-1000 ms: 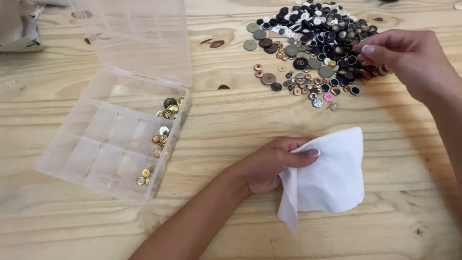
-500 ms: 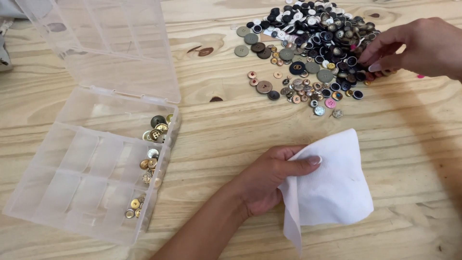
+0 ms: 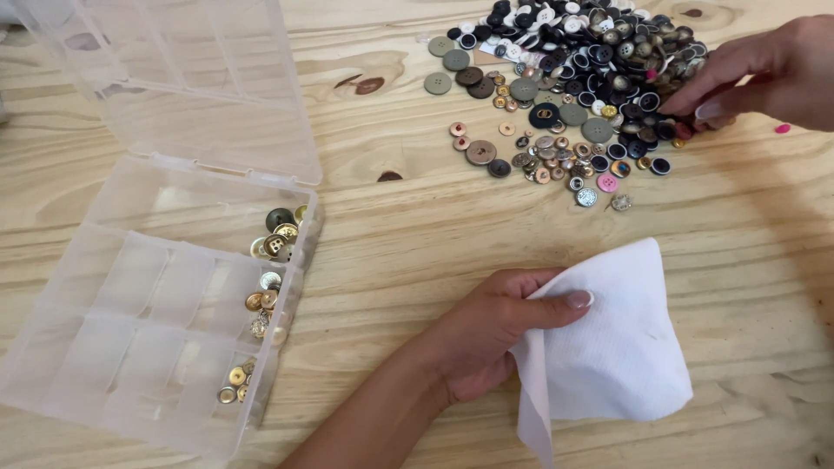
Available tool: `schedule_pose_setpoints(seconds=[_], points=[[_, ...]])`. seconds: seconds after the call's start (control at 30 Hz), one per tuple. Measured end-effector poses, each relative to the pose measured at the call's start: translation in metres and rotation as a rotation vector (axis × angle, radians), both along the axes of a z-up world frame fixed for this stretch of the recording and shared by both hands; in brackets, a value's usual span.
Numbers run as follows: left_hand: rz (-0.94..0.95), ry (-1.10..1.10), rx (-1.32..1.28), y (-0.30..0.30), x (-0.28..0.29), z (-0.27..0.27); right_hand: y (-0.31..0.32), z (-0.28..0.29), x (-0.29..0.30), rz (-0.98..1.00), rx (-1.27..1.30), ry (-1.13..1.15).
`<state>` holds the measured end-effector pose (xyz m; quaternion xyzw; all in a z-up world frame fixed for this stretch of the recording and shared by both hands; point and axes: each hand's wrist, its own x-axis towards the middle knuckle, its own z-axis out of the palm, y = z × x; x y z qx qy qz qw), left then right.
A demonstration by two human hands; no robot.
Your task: The person picks up various buttons from a pile on a wooden table and wipes them with a white cloth. They then place the cleaned buttons into a clear plastic organizer box with multiple compartments.
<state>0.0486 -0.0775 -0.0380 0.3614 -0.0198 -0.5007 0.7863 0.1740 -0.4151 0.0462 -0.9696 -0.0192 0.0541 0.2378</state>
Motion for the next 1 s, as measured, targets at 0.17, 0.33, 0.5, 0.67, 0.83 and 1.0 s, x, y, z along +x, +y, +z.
schedule_pose_setpoints(seconds=[0.17,0.33,0.5,0.67,0.83,1.0], points=[[0.01,0.009,-0.006,-0.002,-0.001,-0.004,0.026,0.008,-0.009,0.111,-0.029,-0.058],[0.007,-0.01,-0.018,-0.001,-0.001,-0.003,0.016,-0.02,0.008,0.193,-0.047,-0.074],[0.002,-0.01,-0.007,0.0,-0.001,-0.002,-0.005,-0.037,0.02,0.203,-0.222,-0.067],[0.003,-0.026,-0.03,-0.001,-0.002,-0.006,-0.013,-0.038,0.02,0.219,-0.153,-0.084],[0.0,-0.031,-0.02,-0.001,-0.002,-0.006,-0.003,-0.034,0.012,0.194,-0.192,-0.152],[0.005,-0.04,-0.046,-0.001,-0.002,-0.006,0.008,-0.034,0.016,0.224,-0.317,-0.148]])
